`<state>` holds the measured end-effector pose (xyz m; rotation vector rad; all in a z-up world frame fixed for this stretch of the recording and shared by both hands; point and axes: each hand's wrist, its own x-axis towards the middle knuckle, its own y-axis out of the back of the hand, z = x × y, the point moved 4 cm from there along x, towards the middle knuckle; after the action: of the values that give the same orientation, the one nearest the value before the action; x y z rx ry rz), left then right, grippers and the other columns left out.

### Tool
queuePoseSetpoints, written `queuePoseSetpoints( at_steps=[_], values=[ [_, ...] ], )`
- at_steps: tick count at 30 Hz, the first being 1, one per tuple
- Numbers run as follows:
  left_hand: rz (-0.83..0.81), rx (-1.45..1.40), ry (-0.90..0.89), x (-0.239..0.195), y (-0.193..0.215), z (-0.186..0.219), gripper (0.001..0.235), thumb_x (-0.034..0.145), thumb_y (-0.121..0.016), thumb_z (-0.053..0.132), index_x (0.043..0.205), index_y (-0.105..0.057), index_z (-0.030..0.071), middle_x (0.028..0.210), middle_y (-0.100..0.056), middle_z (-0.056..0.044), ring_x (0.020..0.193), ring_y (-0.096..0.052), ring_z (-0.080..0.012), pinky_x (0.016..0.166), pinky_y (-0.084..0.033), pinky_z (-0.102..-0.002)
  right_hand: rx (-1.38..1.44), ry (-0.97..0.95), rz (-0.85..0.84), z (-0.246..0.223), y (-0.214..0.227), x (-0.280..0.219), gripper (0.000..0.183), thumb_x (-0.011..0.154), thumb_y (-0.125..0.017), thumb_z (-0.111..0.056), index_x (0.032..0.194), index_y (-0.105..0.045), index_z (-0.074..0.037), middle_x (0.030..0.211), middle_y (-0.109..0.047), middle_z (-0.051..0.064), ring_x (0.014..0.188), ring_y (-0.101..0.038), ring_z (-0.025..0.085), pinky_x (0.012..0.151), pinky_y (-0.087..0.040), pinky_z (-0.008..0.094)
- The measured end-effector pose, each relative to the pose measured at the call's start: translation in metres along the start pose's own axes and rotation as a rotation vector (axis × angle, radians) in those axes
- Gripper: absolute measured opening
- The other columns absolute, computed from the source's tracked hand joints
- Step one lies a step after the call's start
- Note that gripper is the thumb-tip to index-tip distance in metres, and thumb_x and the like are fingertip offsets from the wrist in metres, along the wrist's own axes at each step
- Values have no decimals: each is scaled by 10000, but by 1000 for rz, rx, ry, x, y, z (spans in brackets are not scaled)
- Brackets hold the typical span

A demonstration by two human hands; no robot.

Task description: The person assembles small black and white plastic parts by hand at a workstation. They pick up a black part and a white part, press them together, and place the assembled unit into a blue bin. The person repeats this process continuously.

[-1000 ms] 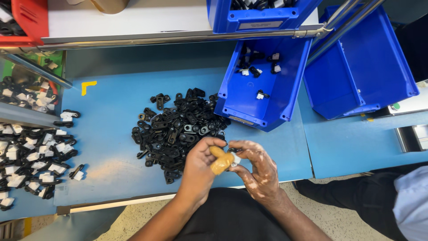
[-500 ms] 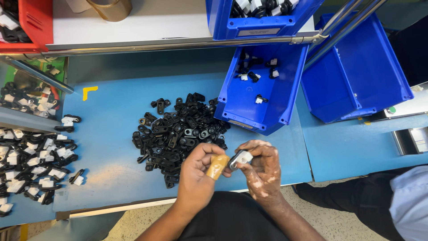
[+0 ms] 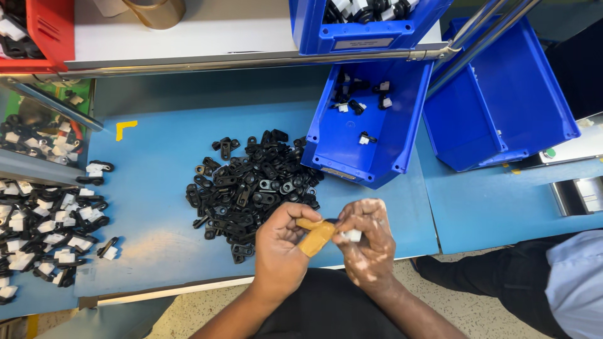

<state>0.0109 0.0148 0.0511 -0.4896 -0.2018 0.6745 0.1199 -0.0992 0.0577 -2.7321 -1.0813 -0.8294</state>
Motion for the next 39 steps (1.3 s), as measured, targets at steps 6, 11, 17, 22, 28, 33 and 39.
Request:
queuePoseSetpoints(
  at_steps=[6,11,17,22,28,33,39],
  values=[
    [-4,-24,-21,7,-1,10,258,904,-677,-41,1147,-599,-1,1106,-709,-74,1000,-665,-114,869,-551,-256,-32,0,-66,-8,5,10,264,808,-832,-69,1039,-723,-1,1232,-627,153,1171,-622,281,1012,-549,395],
    [32,-5,14,19,4,-2,173,973,-689,10,1129,-622,-22,964,-713,-81,825,-663,-111,687,-552,-266,-234,2,-187,-4,2,7,416,743,-895,-89,1082,-661,-34,1333,-683,183,1113,-737,277,908,-619,374],
    [-86,-106,198,6,-1,-13,278,911,-701,-24,1159,-583,17,933,-726,-81,750,-641,-76,617,-488,-216,-240,211,-115,-5,7,-5,454,711,-899,-36,1080,-637,-75,1252,-628,152,1126,-677,267,877,-606,369],
    [-36,67,9,4,-1,1,198,1009,-632,41,1194,-581,-10,1001,-711,-62,895,-680,-78,781,-537,-223,-144,143,-112,1,10,-10,421,760,-868,-16,1074,-592,-68,1226,-560,156,1100,-647,237,850,-621,331],
    [-59,6,167,3,-3,-12,254,946,-674,25,1183,-589,-7,938,-724,-71,804,-651,-84,701,-513,-242,-213,209,-108,0,14,-8,447,721,-914,-69,1039,-600,-77,1185,-591,156,1086,-646,228,862,-598,358],
    [-55,220,-24,8,0,7,182,1047,-602,75,1204,-645,-6,1007,-729,-77,913,-663,-90,829,-535,-252,-339,256,-90,-9,8,9,471,726,-924,-123,1072,-608,-72,1204,-605,142,1025,-675,195,783,-595,319],
    [1,940,-273,41,24,22,343,907,-623,17,1248,-657,25,1303,-692,-167,1107,-680,-302,945,-523,-356,-583,21,129,35,42,52,439,924,-787,-128,1298,-595,-2,1381,-586,199,1055,-697,206,803,-631,301]
  ],
)
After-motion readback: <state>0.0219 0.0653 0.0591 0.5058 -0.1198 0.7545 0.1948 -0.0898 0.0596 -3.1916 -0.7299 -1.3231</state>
